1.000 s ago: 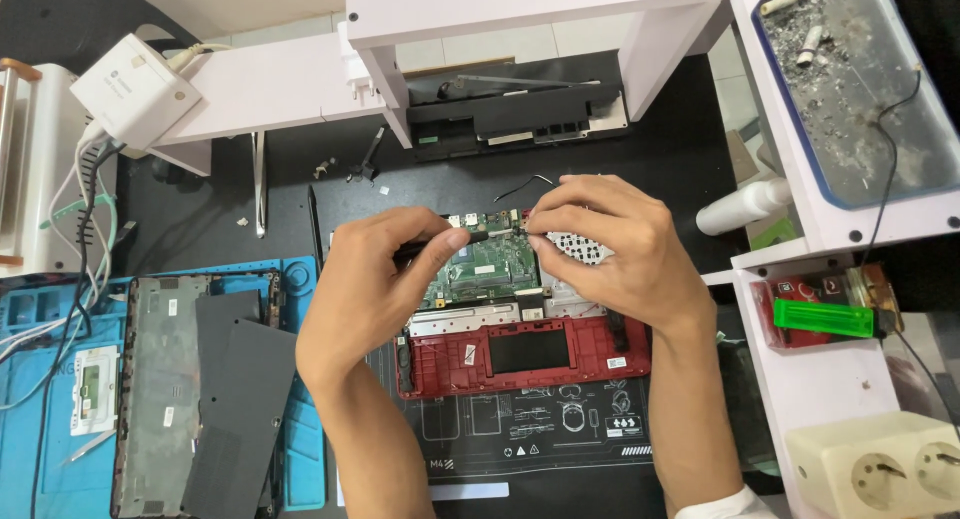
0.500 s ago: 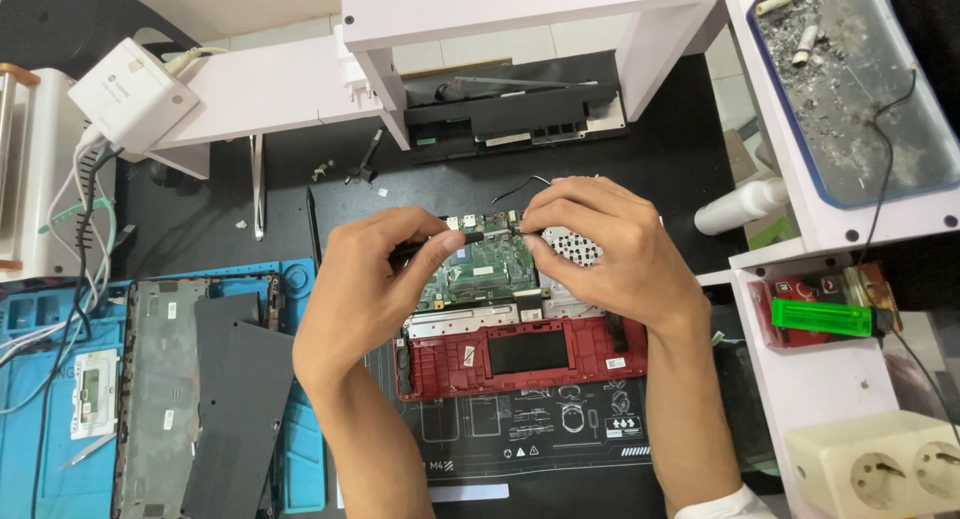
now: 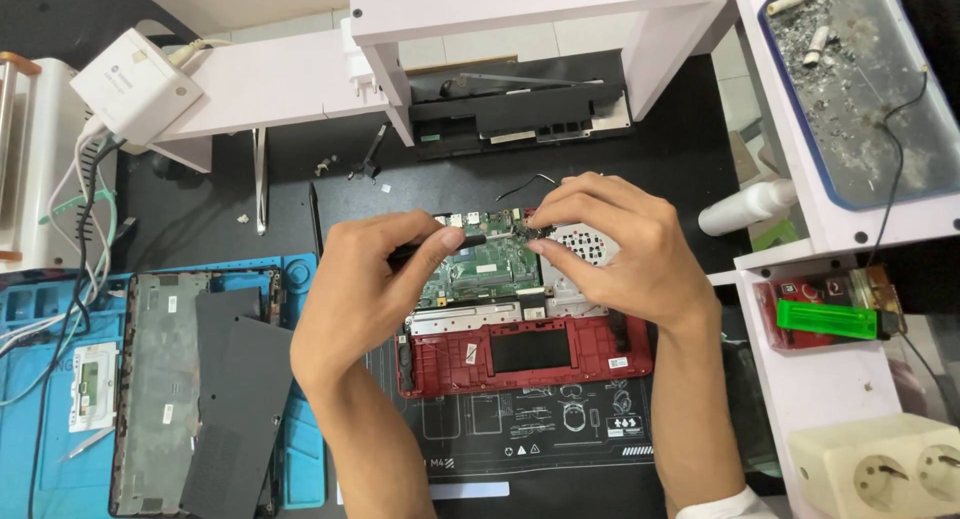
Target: Repairing a laptop by manipulating the motherboard and internal components.
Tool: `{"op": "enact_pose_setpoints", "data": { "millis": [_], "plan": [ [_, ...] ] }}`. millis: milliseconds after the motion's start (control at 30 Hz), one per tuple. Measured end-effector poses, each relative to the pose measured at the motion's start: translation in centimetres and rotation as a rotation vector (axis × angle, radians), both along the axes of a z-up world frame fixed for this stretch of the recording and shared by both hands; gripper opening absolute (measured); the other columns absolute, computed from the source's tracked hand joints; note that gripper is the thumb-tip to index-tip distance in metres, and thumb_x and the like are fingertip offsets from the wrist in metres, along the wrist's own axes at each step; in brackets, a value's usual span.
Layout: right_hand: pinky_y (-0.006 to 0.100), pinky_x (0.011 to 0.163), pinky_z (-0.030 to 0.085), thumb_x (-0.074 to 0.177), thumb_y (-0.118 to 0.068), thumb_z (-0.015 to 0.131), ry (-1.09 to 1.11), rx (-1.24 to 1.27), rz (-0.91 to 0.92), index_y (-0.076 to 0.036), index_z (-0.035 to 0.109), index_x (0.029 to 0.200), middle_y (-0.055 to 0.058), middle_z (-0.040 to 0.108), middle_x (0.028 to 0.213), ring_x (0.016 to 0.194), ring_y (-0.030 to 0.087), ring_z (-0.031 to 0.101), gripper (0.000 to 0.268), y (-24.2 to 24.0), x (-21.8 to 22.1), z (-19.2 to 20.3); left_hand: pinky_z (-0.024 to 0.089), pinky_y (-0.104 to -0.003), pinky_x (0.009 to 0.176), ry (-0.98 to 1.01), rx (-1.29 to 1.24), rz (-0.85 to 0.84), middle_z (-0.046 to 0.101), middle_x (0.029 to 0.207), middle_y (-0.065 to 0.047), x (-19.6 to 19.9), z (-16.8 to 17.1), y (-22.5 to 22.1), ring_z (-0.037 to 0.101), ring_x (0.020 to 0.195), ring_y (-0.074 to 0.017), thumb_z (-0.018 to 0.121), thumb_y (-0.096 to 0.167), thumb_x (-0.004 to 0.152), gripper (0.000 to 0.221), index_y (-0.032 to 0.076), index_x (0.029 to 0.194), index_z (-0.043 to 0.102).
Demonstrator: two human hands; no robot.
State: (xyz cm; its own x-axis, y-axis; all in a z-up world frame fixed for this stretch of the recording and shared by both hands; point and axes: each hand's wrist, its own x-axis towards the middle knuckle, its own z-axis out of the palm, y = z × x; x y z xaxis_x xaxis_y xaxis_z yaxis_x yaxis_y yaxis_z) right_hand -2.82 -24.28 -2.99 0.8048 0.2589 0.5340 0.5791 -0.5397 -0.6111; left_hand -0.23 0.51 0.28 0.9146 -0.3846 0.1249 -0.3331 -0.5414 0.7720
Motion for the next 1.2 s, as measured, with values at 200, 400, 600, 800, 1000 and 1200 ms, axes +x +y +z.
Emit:
{"op": "enact_pose_setpoints", "data": {
  "millis": [200, 400, 600, 800, 1000, 1200],
  "plan": [
    [0.032, 0.084, 0.061, 0.078, -0.002, 0.086, 0.0, 0.0, 0.001, -0.005, 0.075, 0.097, 0.007, 0.074, 0.102, 0.097, 0.021, 0.074, 0.023, 0.01, -0.04, 0.1, 0.035, -0.036, 0.045, -0.001, 0.028, -0.012, 0.056, 0.055, -0.013, 0.08, -0.08, 0.12, 0.045, 0.045, -0.0187, 0.068, 0.023, 0.098, 0.028, -0.001, 0.087, 0.075],
    [0.032, 0.084, 0.061, 0.079, -0.002, 0.086, -0.004, 0.005, 0.002, -0.005, 0.075, 0.099, 0.007, 0.074, 0.102, 0.096, 0.021, 0.074, 0.023, 0.05, -0.07, 0.07, 0.034, -0.037, 0.044, -0.008, 0.047, -0.015, 0.05, 0.049, -0.014, 0.1, 0.03, 0.09, 0.041, 0.041, -0.02, 0.066, 0.026, 0.1, 0.031, 0.001, 0.085, 0.077],
    [0.031, 0.081, 0.061, 0.079, -0.001, 0.086, 0.01, 0.023, 0.003, -0.005, 0.075, 0.098, 0.006, 0.073, 0.102, 0.095, 0.02, 0.074, 0.022, 0.33, -0.06, 0.24, 0.032, -0.037, 0.041, 0.04, 0.064, 0.005, 0.047, 0.044, -0.013, 0.08, -0.05, -0.25, 0.039, 0.037, -0.0184, 0.065, 0.028, 0.1, 0.034, 0.002, 0.082, 0.078],
    [0.031, 0.082, 0.061, 0.079, 0.0, 0.086, 0.007, 0.017, -0.003, -0.005, 0.074, 0.098, 0.006, 0.073, 0.102, 0.095, 0.02, 0.074, 0.022, 0.18, -0.02, 0.1, 0.034, -0.034, 0.04, 0.071, 0.051, 0.0, 0.053, 0.047, -0.011, -0.02, 0.25, -0.45, 0.043, 0.039, -0.0146, 0.069, 0.03, 0.096, 0.031, 0.002, 0.088, 0.077],
    [0.032, 0.081, 0.061, 0.078, -0.001, 0.086, 0.004, 0.002, 0.0, -0.005, 0.075, 0.098, 0.006, 0.073, 0.102, 0.095, 0.021, 0.074, 0.024, 0.24, -0.06, 0.34, 0.038, -0.03, 0.039, 0.059, 0.016, -0.043, 0.063, 0.052, -0.005, -0.05, 0.09, -0.1, 0.052, 0.04, -0.0102, 0.074, 0.032, 0.091, 0.03, 0.002, 0.089, 0.076],
    [0.031, 0.083, 0.062, 0.079, -0.001, 0.086, 0.007, 0.011, 0.002, -0.005, 0.075, 0.1, 0.006, 0.074, 0.104, 0.096, 0.02, 0.075, 0.024, 0.21, 0.01, 0.06, 0.035, -0.032, 0.038, 0.076, 0.068, -0.03, 0.055, 0.046, -0.009, -0.07, 0.34, -0.02, 0.047, 0.035, -0.0129, 0.073, 0.031, 0.093, 0.029, 0.003, 0.088, 0.077]
  ]
}}
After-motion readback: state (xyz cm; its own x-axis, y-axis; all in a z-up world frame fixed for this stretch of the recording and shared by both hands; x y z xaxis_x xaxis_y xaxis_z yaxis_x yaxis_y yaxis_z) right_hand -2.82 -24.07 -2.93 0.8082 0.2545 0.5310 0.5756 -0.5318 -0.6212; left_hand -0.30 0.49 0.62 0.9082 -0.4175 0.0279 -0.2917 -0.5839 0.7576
